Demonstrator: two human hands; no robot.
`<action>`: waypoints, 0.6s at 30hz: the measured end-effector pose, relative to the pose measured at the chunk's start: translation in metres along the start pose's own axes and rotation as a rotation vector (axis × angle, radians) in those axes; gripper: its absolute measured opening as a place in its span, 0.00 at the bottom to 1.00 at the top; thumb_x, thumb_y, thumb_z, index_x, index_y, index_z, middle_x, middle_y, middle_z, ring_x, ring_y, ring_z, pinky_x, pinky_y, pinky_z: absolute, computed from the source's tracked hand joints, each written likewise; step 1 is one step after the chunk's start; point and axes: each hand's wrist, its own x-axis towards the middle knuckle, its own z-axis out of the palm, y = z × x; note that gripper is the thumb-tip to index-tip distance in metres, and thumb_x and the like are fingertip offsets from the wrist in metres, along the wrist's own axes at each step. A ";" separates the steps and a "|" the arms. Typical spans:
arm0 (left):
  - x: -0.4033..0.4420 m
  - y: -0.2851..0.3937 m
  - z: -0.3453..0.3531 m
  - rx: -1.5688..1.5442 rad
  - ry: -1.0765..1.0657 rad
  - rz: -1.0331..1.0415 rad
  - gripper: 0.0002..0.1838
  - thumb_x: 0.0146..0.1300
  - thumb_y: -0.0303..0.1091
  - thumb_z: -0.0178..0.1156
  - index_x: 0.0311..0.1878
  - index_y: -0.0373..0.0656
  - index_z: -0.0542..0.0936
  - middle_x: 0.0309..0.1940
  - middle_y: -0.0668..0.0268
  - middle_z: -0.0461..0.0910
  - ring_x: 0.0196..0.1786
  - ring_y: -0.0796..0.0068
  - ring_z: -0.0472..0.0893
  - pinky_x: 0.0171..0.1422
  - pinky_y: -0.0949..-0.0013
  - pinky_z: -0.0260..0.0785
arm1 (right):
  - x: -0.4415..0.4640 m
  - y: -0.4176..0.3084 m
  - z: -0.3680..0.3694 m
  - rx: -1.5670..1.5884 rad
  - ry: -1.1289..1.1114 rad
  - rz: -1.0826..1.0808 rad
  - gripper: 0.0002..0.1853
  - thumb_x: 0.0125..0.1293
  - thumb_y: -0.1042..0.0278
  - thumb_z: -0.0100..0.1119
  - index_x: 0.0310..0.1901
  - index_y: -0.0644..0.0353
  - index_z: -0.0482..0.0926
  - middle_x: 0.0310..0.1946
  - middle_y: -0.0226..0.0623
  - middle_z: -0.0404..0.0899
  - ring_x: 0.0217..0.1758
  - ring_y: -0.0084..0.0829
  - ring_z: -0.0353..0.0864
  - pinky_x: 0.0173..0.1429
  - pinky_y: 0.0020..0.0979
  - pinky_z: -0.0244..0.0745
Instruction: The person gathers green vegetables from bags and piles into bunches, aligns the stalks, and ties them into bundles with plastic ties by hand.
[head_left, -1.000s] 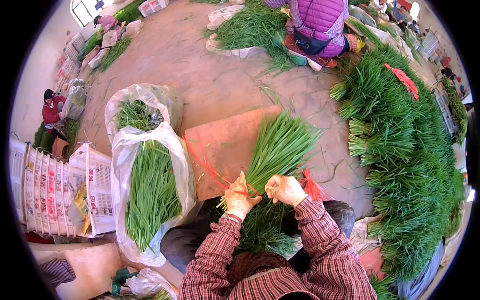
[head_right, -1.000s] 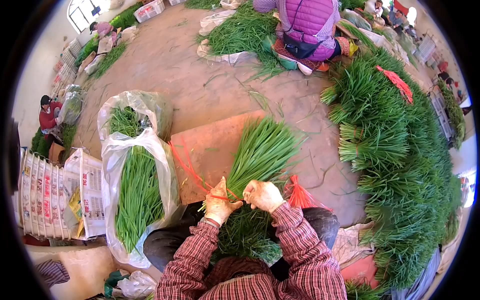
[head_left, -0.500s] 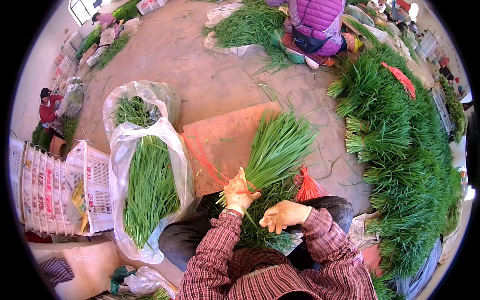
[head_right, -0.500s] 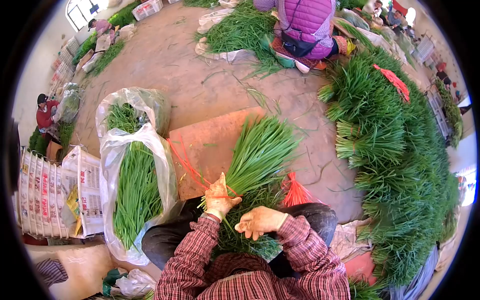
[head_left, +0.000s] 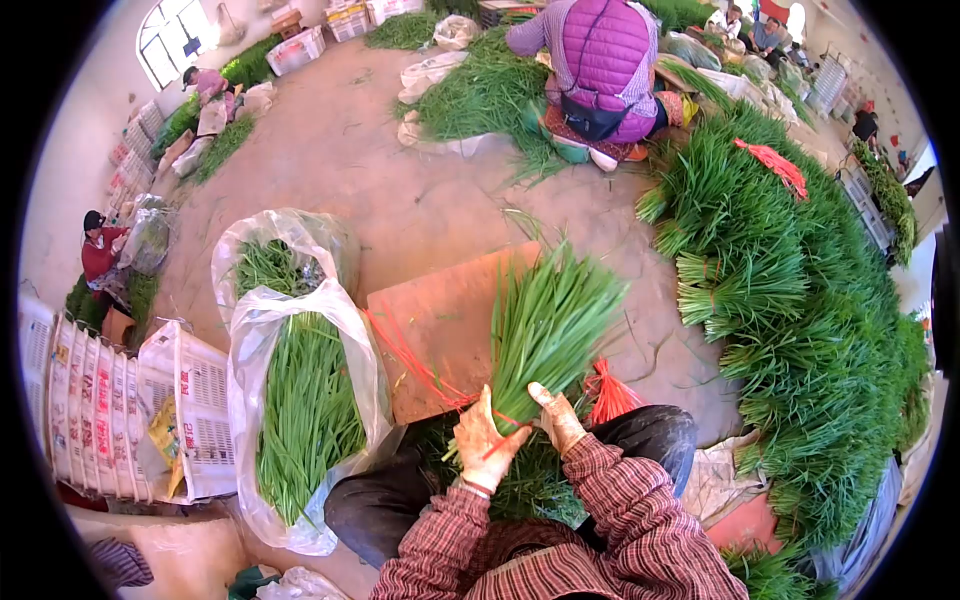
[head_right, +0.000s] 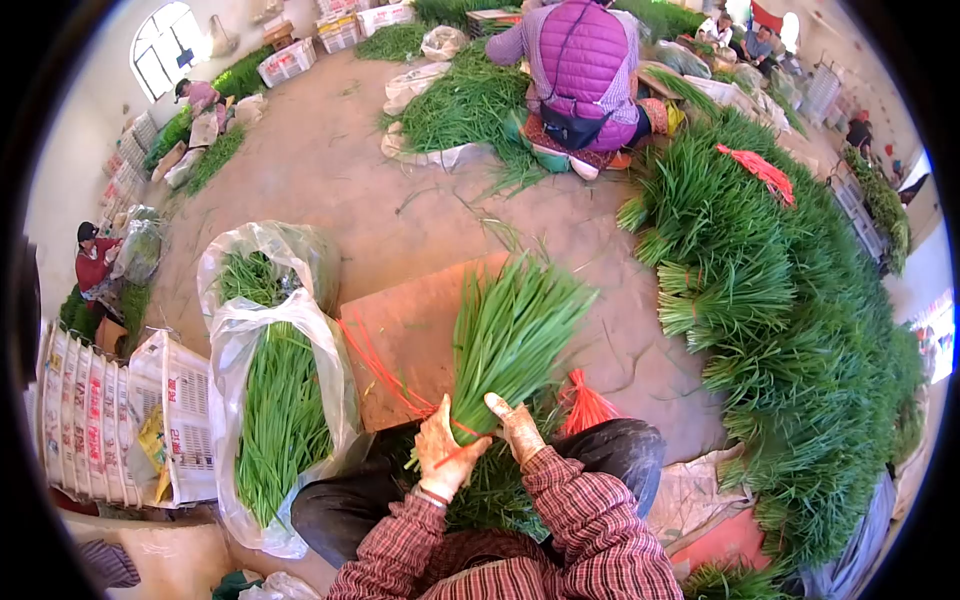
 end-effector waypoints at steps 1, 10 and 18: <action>-0.007 0.000 -0.002 -0.073 -0.005 0.026 0.63 0.43 0.53 0.82 0.77 0.30 0.60 0.63 0.44 0.78 0.64 0.44 0.78 0.68 0.51 0.71 | -0.004 -0.003 0.005 -0.001 -0.012 -0.009 0.44 0.67 0.47 0.72 0.76 0.61 0.61 0.73 0.40 0.68 0.74 0.41 0.70 0.76 0.51 0.65; 0.009 0.007 -0.050 -1.273 -0.040 -0.094 0.46 0.59 0.41 0.79 0.74 0.35 0.63 0.64 0.59 0.76 0.62 0.66 0.79 0.68 0.62 0.72 | -0.042 -0.025 0.033 -0.610 -0.119 -0.290 0.39 0.63 0.56 0.78 0.70 0.64 0.70 0.63 0.41 0.79 0.65 0.34 0.76 0.72 0.36 0.69; -0.023 0.018 -0.084 -1.732 0.445 -0.230 0.27 0.65 0.21 0.66 0.67 0.39 0.74 0.60 0.64 0.80 0.59 0.67 0.81 0.67 0.62 0.74 | -0.060 -0.009 0.069 -0.035 -0.153 -0.217 0.26 0.63 0.70 0.73 0.62 0.61 0.76 0.53 0.34 0.84 0.55 0.30 0.82 0.65 0.36 0.75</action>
